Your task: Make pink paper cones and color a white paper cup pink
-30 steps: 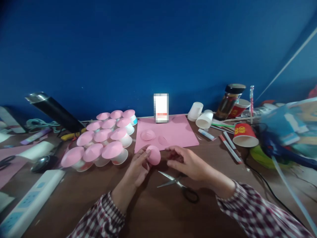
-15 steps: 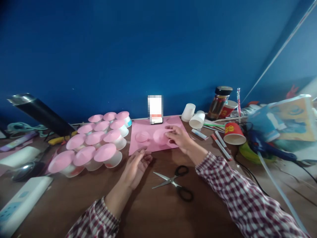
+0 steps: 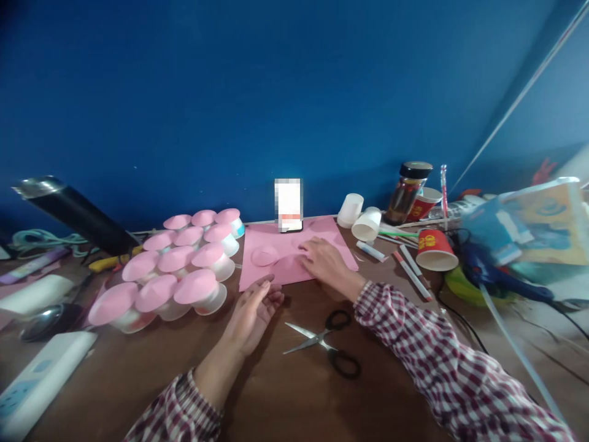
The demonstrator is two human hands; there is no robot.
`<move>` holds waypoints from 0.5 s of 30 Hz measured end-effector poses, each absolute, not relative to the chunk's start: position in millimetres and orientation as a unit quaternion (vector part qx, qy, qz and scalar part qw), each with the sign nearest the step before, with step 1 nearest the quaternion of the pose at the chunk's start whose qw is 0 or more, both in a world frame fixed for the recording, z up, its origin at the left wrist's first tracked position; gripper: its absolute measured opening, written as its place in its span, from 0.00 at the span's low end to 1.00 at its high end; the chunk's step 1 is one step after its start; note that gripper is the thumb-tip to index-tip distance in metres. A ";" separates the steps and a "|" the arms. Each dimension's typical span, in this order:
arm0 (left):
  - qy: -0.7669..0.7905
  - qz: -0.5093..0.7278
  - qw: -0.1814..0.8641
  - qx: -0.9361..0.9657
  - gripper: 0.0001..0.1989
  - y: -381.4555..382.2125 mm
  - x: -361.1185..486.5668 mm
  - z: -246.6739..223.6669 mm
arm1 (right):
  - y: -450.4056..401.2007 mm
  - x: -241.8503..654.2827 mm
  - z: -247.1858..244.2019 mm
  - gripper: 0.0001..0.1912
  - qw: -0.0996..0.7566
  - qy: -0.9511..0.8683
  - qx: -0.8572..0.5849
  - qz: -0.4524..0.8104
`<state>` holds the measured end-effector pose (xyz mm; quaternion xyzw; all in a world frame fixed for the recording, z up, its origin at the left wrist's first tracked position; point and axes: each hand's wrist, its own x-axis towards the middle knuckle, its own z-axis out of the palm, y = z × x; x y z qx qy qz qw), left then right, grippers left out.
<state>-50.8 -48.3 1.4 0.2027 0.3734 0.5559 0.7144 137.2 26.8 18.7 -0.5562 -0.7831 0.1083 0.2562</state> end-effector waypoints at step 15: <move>0.315 0.585 0.716 0.215 0.11 -43.6 -53.0 -2.1 | 0.9 130.5 1.1 0.23 0.323 -0.806 -0.448 0.212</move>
